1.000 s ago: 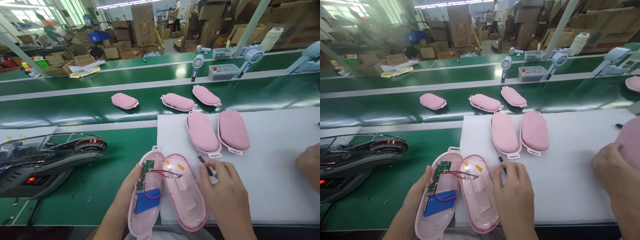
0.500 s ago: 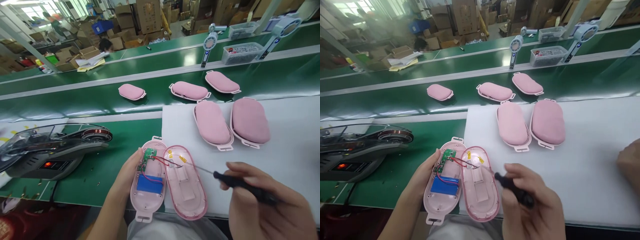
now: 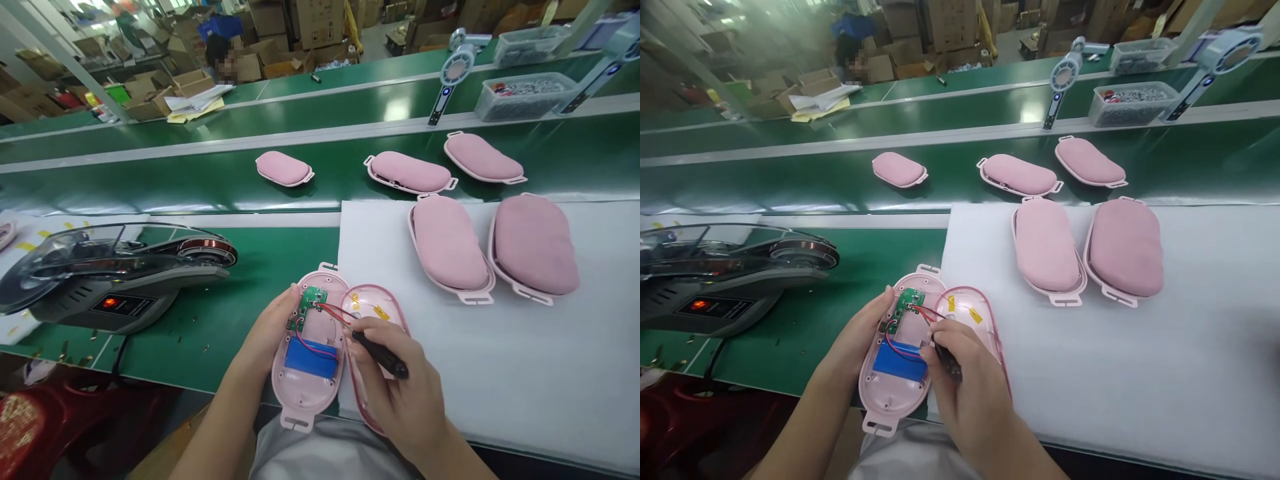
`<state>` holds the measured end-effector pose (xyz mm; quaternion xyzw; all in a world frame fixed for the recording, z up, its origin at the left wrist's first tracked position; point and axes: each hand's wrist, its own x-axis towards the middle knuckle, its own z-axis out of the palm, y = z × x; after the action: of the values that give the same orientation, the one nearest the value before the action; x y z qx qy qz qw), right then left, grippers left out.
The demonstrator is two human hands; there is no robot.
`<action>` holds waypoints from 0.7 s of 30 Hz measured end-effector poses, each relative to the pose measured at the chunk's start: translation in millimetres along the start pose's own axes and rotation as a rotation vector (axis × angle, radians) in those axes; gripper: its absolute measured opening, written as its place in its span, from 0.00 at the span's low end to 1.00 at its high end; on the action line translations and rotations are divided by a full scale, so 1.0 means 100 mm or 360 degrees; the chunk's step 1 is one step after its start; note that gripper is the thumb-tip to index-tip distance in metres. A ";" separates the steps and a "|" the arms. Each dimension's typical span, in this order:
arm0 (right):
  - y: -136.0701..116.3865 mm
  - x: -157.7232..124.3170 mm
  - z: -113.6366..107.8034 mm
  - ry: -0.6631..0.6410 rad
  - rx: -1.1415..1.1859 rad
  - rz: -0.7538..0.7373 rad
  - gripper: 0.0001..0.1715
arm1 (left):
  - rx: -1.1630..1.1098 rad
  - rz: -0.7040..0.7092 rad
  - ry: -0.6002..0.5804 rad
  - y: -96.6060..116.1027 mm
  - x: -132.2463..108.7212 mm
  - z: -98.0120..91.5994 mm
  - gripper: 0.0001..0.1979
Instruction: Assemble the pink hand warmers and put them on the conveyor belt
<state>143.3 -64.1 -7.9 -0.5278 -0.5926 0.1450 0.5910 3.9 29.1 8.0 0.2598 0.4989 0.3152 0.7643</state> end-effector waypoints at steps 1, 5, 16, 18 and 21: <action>0.00 0.00 0.00 -0.0007 0.0031 -0.0015 0.15 | -0.0003 0.0000 0.0000 0.00 0.01 -0.01 0.17; 0.02 0.00 0.02 -0.0054 0.0077 0.0017 0.14 | -0.0003 0.0049 0.0007 -0.02 0.02 -0.03 0.16; 0.02 0.02 0.08 -0.0118 -0.0083 -0.0089 0.14 | 0.0032 0.0065 -0.0129 -0.01 0.02 -0.05 0.24; 0.01 0.02 0.09 -0.0176 -0.0104 -0.0121 0.14 | 0.0053 0.0069 -0.0119 -0.01 0.02 -0.05 0.23; 0.01 0.01 0.10 -0.0233 -0.0127 -0.0153 0.14 | 0.0056 0.0075 -0.0103 -0.02 0.02 -0.07 0.20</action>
<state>135.6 -58.4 -10.2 -0.5098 -0.6641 0.1308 0.5310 -1.4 29.6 2.8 0.2951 0.4731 0.3156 0.7678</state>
